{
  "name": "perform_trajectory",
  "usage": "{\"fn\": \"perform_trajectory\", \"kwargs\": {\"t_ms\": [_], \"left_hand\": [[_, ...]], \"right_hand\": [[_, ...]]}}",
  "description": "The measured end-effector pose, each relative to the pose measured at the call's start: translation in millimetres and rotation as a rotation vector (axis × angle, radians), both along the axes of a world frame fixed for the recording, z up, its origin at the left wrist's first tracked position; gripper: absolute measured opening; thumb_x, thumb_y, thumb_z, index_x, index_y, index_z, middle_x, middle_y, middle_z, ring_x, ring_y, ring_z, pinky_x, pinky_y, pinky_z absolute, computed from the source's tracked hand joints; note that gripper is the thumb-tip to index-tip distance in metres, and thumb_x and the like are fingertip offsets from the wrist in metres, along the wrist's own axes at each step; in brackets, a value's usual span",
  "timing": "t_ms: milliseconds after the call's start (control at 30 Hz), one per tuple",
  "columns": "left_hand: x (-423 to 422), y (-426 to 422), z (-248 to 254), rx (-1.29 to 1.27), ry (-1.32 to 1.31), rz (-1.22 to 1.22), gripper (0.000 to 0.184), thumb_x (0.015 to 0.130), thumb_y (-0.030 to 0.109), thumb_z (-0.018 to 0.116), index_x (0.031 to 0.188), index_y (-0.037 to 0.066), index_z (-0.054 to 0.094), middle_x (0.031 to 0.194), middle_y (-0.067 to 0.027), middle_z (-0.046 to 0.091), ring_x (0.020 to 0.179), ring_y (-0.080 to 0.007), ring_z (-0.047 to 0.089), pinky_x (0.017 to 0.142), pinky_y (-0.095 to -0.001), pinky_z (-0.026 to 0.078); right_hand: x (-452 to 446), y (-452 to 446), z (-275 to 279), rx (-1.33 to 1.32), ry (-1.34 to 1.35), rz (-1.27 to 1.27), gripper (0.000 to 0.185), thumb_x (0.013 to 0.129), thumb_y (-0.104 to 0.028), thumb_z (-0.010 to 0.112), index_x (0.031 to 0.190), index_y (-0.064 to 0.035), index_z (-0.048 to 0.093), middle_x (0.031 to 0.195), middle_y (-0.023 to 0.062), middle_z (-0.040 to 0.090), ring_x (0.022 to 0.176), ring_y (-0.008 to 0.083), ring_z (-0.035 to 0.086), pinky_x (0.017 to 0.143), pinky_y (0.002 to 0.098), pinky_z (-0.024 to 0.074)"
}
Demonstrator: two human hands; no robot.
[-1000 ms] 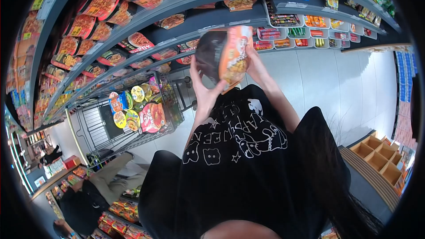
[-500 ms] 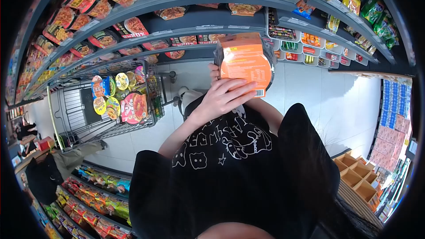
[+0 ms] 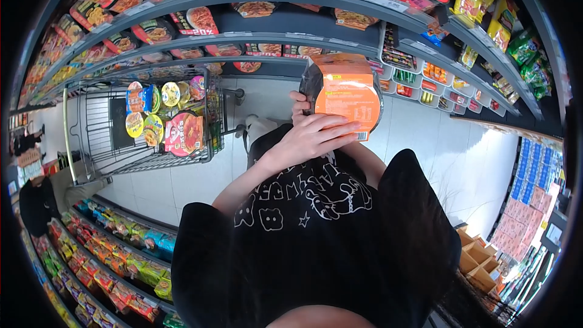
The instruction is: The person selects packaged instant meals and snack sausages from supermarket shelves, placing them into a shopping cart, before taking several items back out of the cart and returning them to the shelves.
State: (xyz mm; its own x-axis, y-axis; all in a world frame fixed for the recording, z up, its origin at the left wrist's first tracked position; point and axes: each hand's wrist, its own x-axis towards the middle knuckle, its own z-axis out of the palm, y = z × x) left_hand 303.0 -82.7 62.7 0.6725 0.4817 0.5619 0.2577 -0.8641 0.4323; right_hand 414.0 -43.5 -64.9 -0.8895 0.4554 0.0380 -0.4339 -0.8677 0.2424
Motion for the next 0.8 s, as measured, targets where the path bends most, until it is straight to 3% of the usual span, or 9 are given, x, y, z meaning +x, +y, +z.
{"fn": "perform_trajectory", "kwargs": {"t_ms": [133,333,400,467,567,633,700,733,800], "left_hand": [[-9,-1,-5,-0.038,-0.003,0.057,0.034,0.066,0.010,0.055,0.100,0.011,0.059,0.111,0.0021,0.053,0.098,-0.0154,0.050,0.080,-0.0285,0.041],[-44,-15,-2,-0.038,-0.050,0.251,0.040,0.069,0.006,0.058,0.109,0.010,0.052,0.115,0.0006,0.051,0.099,-0.0189,0.050,0.083,-0.0332,0.040],[-65,-22,-2,-0.316,-0.211,0.281,0.046,0.069,0.005,0.059,0.113,0.007,0.048,0.113,-0.0045,0.051,0.101,-0.0225,0.050,0.085,-0.0344,0.040],[-93,-29,-10,-0.352,-0.263,0.279,0.061,0.067,0.011,0.062,0.122,0.005,0.036,0.118,-0.0109,0.046,0.103,-0.0256,0.049,0.086,-0.0356,0.040],[-143,-44,-10,-0.967,-0.392,0.383,0.092,0.069,0.029,0.065,0.133,0.007,0.003,0.133,-0.0170,0.022,0.110,-0.0310,0.043,0.085,-0.0366,0.040],[-176,-55,-53,-0.947,-0.441,0.477,0.092,0.070,0.032,0.064,0.133,0.006,0.001,0.133,-0.0176,0.020,0.113,-0.0313,0.038,0.082,-0.0360,0.042],[-210,-71,-100,-1.082,-0.480,0.616,0.095,0.072,0.038,0.061,0.133,0.005,-0.005,0.135,-0.0178,0.015,0.121,-0.0294,0.027,0.079,-0.0342,0.043],[-237,-78,-67,-1.417,-0.768,0.567,0.095,0.072,0.039,0.059,0.132,0.005,-0.005,0.135,-0.0159,0.016,0.120,-0.0281,0.028,0.083,-0.0327,0.041],[-280,-99,-81,-1.556,-1.098,0.504,0.094,0.073,0.037,0.059,0.132,0.005,-0.006,0.136,-0.0149,0.014,0.120,-0.0276,0.029,0.084,-0.0321,0.041]], "right_hand": [[4,-2,-6,-0.016,-0.166,-0.130,0.025,0.085,-0.035,0.042,0.089,-0.0106,0.041,0.072,-0.0006,0.049,0.064,0.0143,0.053,0.054,0.0243,0.0420],[20,-8,-15,0.029,-0.746,-0.391,0.028,0.086,-0.036,0.042,0.094,-0.0088,0.043,0.077,0.0007,0.052,0.067,0.0149,0.054,0.057,0.0246,0.0434],[19,-10,-18,0.070,-0.958,-0.428,0.030,0.086,-0.036,0.042,0.096,-0.0082,0.044,0.079,0.0011,0.053,0.068,0.0152,0.055,0.058,0.0248,0.0438],[11,-13,-22,0.139,-1.152,-0.429,0.031,0.086,-0.036,0.042,0.098,-0.0075,0.045,0.080,0.0015,0.054,0.069,0.0154,0.055,0.059,0.0249,0.0443],[-29,-15,-15,0.334,-1.394,-0.362,0.033,0.086,-0.036,0.042,0.100,-0.0066,0.046,0.083,0.0022,0.056,0.071,0.0157,0.056,0.061,0.0251,0.0450],[-67,-20,7,0.544,-1.527,-0.272,0.041,0.081,-0.037,0.053,0.099,0.0004,0.054,0.092,0.0072,0.058,0.080,0.0099,0.055,0.070,0.0229,0.0430],[-125,-25,36,0.791,-1.628,-0.241,0.043,0.080,-0.031,0.056,0.105,0.0035,0.049,0.093,0.0078,0.058,0.082,0.0120,0.055,0.072,0.0241,0.0430],[-151,-30,47,0.929,-1.672,-0.210,0.045,0.080,-0.030,0.056,0.109,0.0029,0.047,0.094,0.0080,0.058,0.083,0.0128,0.055,0.073,0.0243,0.0428],[-195,-43,68,0.977,-1.606,-0.170,0.046,0.081,-0.028,0.055,0.113,0.0012,0.042,0.100,0.0094,0.056,0.089,0.0146,0.053,0.077,0.0257,0.0417]]}}
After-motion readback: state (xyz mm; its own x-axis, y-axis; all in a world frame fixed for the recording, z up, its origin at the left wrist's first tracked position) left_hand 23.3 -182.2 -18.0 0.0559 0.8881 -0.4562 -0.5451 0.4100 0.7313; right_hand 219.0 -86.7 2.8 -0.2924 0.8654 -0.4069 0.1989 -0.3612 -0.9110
